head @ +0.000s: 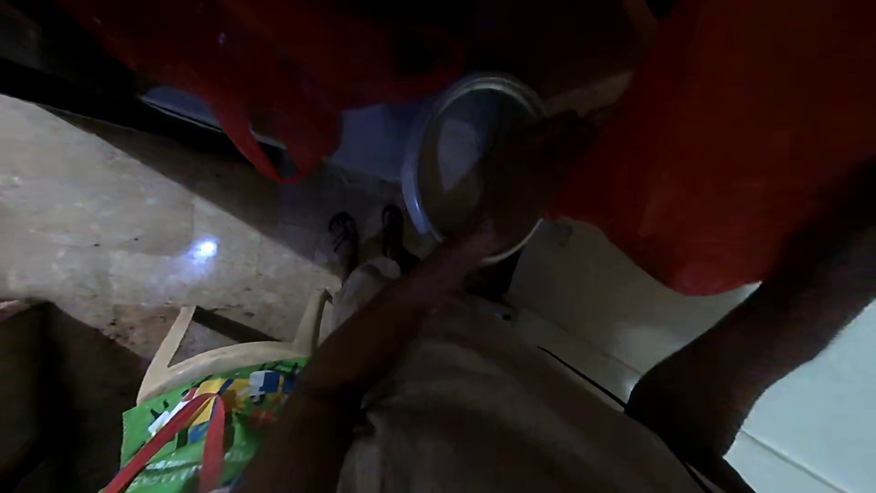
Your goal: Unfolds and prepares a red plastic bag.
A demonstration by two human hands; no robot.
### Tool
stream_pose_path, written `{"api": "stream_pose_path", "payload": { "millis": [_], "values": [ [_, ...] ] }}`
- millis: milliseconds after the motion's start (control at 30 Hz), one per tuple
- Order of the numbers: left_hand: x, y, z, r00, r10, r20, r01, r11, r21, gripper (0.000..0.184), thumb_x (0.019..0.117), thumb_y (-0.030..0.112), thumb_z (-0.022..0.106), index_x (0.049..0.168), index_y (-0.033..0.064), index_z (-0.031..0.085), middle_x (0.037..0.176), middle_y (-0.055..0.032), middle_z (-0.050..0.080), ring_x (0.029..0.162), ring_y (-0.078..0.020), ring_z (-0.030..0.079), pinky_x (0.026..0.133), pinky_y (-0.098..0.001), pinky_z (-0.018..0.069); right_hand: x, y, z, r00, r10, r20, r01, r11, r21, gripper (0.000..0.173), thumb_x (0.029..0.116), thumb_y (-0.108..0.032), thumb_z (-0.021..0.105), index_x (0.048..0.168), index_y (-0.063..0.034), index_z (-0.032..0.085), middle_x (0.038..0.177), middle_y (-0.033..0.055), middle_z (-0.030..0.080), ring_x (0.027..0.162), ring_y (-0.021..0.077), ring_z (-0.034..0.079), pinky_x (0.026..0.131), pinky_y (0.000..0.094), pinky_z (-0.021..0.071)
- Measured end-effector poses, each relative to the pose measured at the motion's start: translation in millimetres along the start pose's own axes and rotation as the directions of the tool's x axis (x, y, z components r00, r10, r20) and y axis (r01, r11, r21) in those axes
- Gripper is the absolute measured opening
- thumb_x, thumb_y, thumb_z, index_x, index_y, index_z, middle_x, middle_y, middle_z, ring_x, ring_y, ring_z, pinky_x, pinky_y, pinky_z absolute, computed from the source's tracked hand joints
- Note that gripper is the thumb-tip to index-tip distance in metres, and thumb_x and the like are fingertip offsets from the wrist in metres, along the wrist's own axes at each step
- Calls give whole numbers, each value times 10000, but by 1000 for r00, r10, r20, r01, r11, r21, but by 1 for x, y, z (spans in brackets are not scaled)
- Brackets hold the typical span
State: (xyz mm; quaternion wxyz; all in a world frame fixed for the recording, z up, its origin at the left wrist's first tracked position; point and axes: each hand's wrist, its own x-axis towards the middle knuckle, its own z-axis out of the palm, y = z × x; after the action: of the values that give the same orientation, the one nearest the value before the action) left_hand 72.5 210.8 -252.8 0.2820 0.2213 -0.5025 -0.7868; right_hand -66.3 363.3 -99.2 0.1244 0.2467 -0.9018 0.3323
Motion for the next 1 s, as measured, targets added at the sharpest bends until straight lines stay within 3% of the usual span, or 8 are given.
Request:
{"api": "stream_pose_path", "payload": {
  "millis": [67,167,333,500,600,767,933,1000],
  "values": [
    [14,6,-10,998,-70,-1,70,997,45,220,1066,121,530,1012,-10,699,830,21,632,739,42,555,702,-150,487,4,-3,9,1000,17,3,-17,1000,-19,134,1041,-177,577,1012,-55,622,816,-103,620,749,-37,616,752,193,559],
    [24,3,-22,987,-158,8,158,986,44,298,1098,231,493,1102,2,685,949,-34,661,870,-41,615,815,-239,527,9,-1,13,994,86,62,-73,979,-189,346,1064,-329,520,1145,-23,659,986,-38,643,910,-31,599,871,220,527],
    [26,1,-29,982,-188,29,190,973,-129,371,1084,356,514,1169,31,671,1081,-77,685,1030,-138,668,914,-353,578,9,8,12,997,58,56,-59,998,13,295,1061,-340,552,1080,-64,654,894,-89,647,832,-26,635,813,222,561],
    [24,-5,-32,979,-204,30,204,945,-256,397,1083,381,508,1164,19,649,1075,-102,696,1016,-187,691,901,-391,598,-2,3,2,998,51,46,-55,995,80,326,1052,-340,572,1198,-58,643,1017,-72,678,952,-18,647,898,223,554],
    [20,-10,-33,977,-214,-2,206,943,-263,411,1087,382,497,1152,5,647,1053,-115,701,992,-200,695,881,-405,601,-5,2,-2,999,43,12,-44,995,91,251,1042,-319,593,1071,-78,654,882,-96,655,814,-16,636,792,230,567],
    [10,-11,-29,980,-190,-55,177,966,-190,393,1096,358,485,1137,18,676,984,-81,691,912,-149,679,825,-360,594,-10,4,-3,998,39,39,-44,990,137,252,1047,-308,592,1124,-74,647,936,-86,677,879,-2,663,844,241,579],
    [9,-17,-32,976,-205,-70,186,957,-222,409,1089,367,500,991,19,690,844,-70,675,770,-150,667,705,-342,586,-15,11,-14,1000,-19,22,16,990,140,179,1059,-258,573,1015,-101,649,852,-94,664,793,6,663,779,245,586],
    [9,-15,-33,979,-202,-30,190,955,-228,378,1091,354,499,1068,36,701,909,-62,692,829,-140,677,739,-335,593,-11,13,-20,1000,-12,5,11,989,145,188,1061,-258,576,1013,-92,651,848,-73,670,788,33,671,775,263,596]
  ]
}}
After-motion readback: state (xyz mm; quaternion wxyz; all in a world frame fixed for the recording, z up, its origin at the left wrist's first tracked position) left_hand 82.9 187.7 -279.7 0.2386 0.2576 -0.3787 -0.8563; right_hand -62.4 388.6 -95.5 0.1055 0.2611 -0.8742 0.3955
